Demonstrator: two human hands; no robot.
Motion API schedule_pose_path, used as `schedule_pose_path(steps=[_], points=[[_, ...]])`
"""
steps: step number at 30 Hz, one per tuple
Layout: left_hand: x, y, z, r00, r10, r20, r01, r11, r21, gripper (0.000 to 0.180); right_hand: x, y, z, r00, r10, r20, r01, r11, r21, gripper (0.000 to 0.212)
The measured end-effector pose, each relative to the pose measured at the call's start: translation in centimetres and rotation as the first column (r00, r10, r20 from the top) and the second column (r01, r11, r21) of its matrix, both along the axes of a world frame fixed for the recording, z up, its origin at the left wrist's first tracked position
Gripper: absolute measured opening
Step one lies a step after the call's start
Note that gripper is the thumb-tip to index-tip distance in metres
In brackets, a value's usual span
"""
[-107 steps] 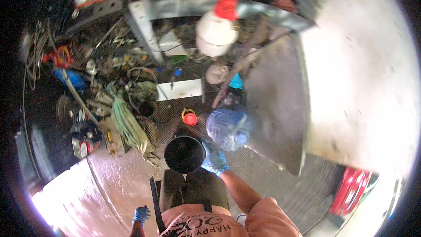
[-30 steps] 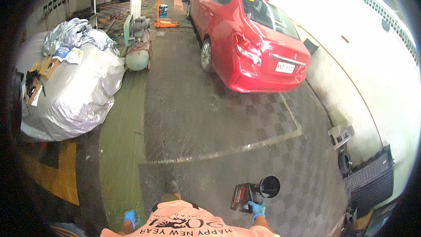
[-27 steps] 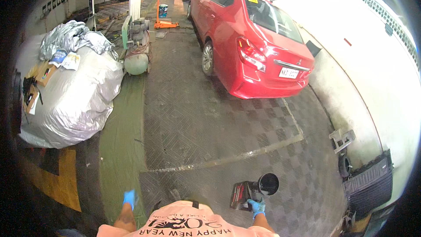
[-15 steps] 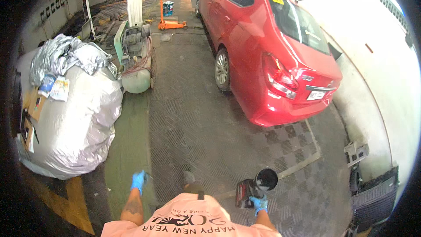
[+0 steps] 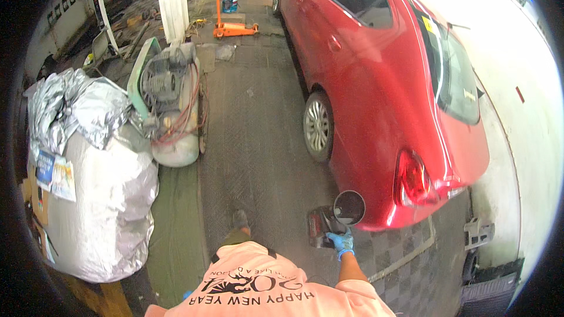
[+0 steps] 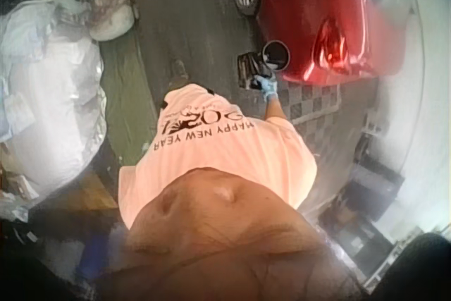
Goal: The person removes the front wheel of a red car using a lug wrench, then opens the hood and removes the oil cap. They retrieve a funnel and a ZIC oil container, open the container, and pour new oil into the engine using the funnel.
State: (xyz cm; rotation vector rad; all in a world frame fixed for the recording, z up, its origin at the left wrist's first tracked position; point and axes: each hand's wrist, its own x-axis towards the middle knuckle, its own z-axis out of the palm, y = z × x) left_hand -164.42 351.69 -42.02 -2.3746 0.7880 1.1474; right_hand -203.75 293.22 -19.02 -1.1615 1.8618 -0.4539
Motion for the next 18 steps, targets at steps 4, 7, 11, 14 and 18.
schedule_pose_path(steps=[4, 7, 11, 14, 18], points=[[16.2, -29.0, 2.6, 0.258, 0.809, -0.528, -0.957, 0.137, -0.258, 0.027, 7.4, -12.9, 0.6, 0.997, 0.034, -0.062, -0.041, 0.992, -0.123, 0.094], [28.9, -53.4, 12.8, 0.323, 0.568, -0.757, -0.931, 0.048, -0.362, 0.03, 14.2, -22.5, 2.5, 0.987, 0.066, -0.147, -0.078, 0.994, -0.08, 0.099], [39.1, -74.8, 20.3, 0.587, 0.299, -0.752, -0.779, -0.043, -0.625, 0.024, 24.4, -35.7, 4.1, 0.998, 0.036, -0.043, -0.038, 0.998, -0.045, 0.1], [42.8, -84.6, 19.5, 0.539, 0.327, -0.776, -0.82, -0.008, -0.573, 0.026, 25.9, -47.4, -1.8, 0.994, 0.105, -0.004, -0.103, 0.962, -0.251, 0.095], [46.6, -84.8, 12.6, 0.292, 0.593, -0.751, -0.918, -0.045, -0.393, 0.027, 38.7, -60.8, 3.7, 0.973, 0.219, -0.076, -0.227, 0.967, -0.114, 0.094]])
